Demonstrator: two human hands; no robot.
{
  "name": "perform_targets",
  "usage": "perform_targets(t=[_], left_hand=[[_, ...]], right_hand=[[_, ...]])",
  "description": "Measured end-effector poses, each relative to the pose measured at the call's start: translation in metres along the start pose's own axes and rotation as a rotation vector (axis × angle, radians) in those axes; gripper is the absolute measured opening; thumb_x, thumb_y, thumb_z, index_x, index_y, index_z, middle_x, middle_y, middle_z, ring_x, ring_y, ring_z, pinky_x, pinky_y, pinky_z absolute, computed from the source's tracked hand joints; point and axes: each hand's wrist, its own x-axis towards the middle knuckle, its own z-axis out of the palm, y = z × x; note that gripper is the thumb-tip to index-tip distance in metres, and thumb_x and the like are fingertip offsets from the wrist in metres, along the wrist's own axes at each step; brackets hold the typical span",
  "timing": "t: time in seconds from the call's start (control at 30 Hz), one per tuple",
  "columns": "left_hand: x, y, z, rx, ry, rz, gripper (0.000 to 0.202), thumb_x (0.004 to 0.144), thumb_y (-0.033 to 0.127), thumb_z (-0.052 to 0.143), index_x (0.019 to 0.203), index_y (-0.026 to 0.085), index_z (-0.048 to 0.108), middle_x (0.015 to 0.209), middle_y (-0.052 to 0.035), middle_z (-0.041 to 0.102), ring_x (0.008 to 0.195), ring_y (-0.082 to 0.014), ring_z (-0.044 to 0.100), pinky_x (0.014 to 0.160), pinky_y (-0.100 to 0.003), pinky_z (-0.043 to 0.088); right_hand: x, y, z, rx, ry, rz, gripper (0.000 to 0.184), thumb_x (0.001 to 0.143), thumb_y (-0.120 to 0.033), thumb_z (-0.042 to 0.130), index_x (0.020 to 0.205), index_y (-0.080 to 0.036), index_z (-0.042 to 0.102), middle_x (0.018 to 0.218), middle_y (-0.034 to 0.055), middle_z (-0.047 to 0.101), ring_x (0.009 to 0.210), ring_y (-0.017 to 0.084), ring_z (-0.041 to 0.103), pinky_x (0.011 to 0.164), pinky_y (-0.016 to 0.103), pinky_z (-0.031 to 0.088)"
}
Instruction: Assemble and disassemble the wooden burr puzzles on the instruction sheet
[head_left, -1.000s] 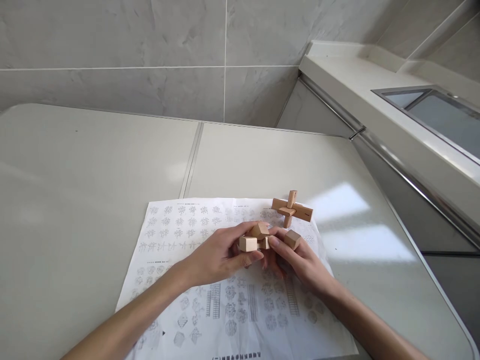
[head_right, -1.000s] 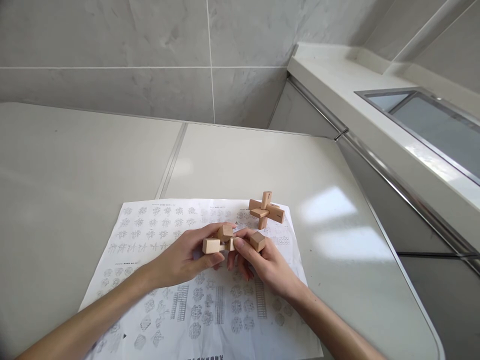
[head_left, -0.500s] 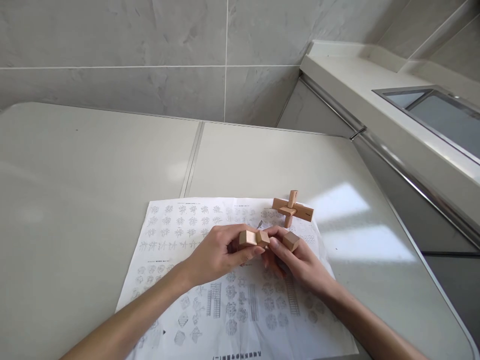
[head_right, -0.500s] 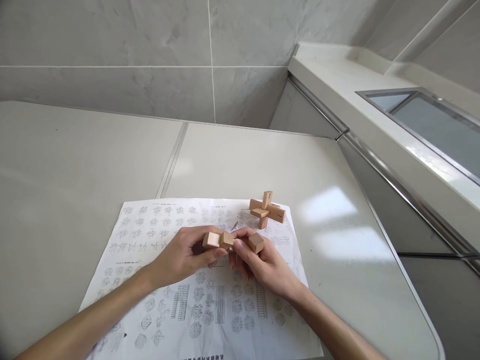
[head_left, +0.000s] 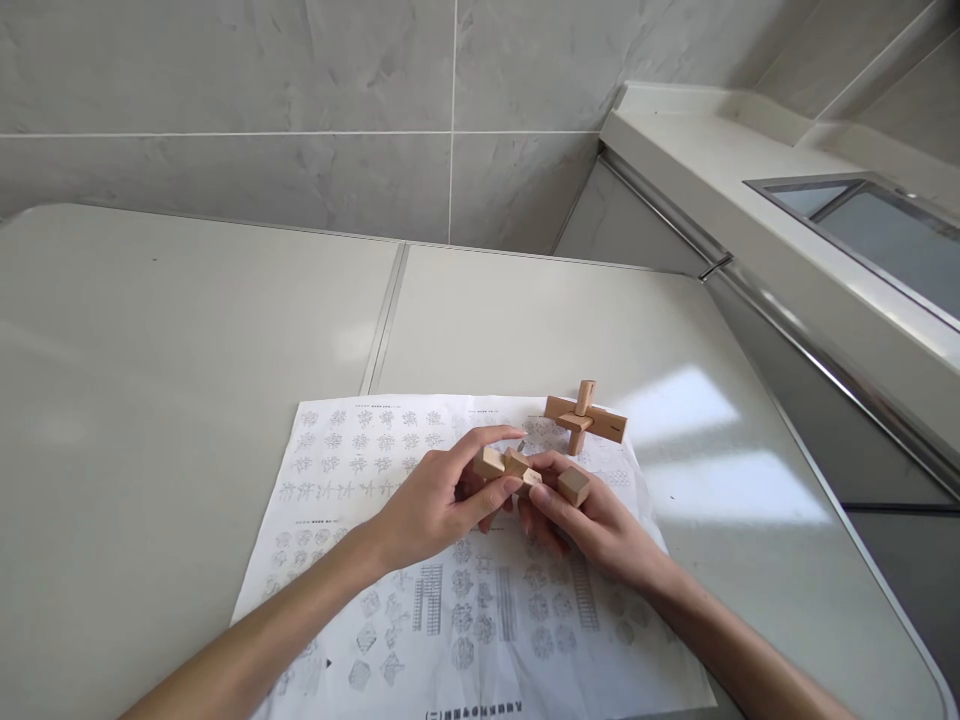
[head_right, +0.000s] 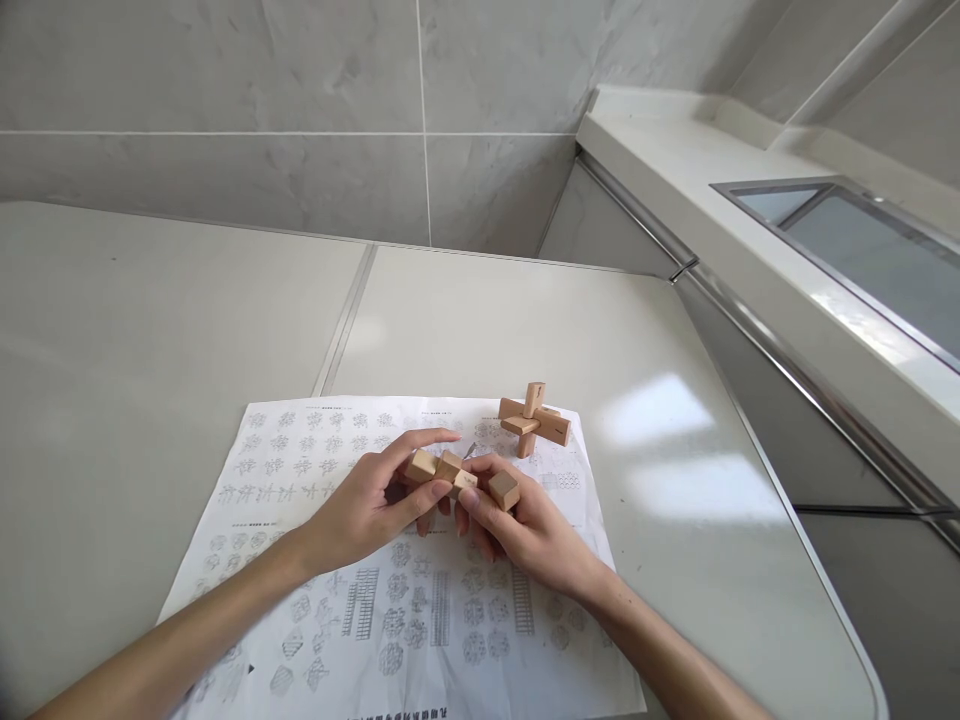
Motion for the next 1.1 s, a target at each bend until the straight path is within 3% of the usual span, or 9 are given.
perform_targets(t=[0.17,0.37,0.6,0.93,1.0,1.1], left_hand=[[0.001,0.0,0.0,0.014,-0.029,0.01,0.036,0.111,0.048,0.055,0.14,0.027,0.06,0.079,0.0021,0.072,0.067,-0.014,0.068,0.066,-0.028,0.059],[-0.001,-0.005,0.0,0.043,-0.053,0.025,0.034,0.111,0.048,0.055,0.138,0.028,0.059,0.071,0.0055,0.063,0.064,-0.0135,0.063,0.062,-0.026,0.053],[-0.001,-0.004,-0.001,0.061,-0.109,0.084,0.034,0.114,0.045,0.048,0.144,0.03,0.055,0.071,0.0071,0.064,0.065,-0.0121,0.065,0.066,-0.026,0.053],[-0.002,-0.002,0.0,0.033,-0.116,0.092,0.031,0.113,0.044,0.048,0.138,0.029,0.057,0.07,0.0067,0.064,0.062,-0.0116,0.061,0.063,-0.025,0.049],[-0.002,0.001,0.0,0.019,-0.124,0.052,0.037,0.108,0.047,0.06,0.14,0.029,0.055,0.076,0.0044,0.069,0.06,-0.0113,0.057,0.059,-0.024,0.045],[-0.002,0.005,-0.001,-0.021,-0.153,0.016,0.066,0.091,0.048,0.082,0.145,0.029,0.051,0.088,0.0,0.074,0.065,-0.0136,0.059,0.059,-0.026,0.046]], right_hand=[[0.0,0.001,0.0,0.017,0.009,0.011,0.036,0.111,-0.057,0.056,0.104,-0.022,0.061,0.076,-0.0019,0.066,0.052,0.011,0.052,0.052,0.027,0.039],[0.0,-0.001,-0.001,0.034,0.002,0.027,0.039,0.11,-0.06,0.056,0.102,-0.022,0.059,0.069,-0.0023,0.066,0.05,0.011,0.051,0.051,0.026,0.041],[-0.001,-0.002,-0.002,0.036,-0.015,0.031,0.041,0.11,-0.06,0.055,0.098,-0.022,0.058,0.067,-0.0016,0.066,0.049,0.011,0.049,0.05,0.027,0.039],[-0.001,-0.003,-0.001,0.039,-0.013,0.02,0.041,0.11,-0.061,0.056,0.097,-0.022,0.057,0.065,-0.0018,0.066,0.049,0.011,0.049,0.05,0.026,0.038],[-0.001,-0.003,0.0,0.058,0.006,0.02,0.041,0.11,-0.061,0.056,0.095,-0.022,0.056,0.064,-0.0024,0.065,0.049,0.011,0.048,0.05,0.026,0.037],[0.0,-0.004,0.0,0.087,0.03,0.028,0.042,0.109,-0.062,0.057,0.094,-0.022,0.055,0.063,-0.0035,0.063,0.049,0.01,0.047,0.05,0.025,0.037]])
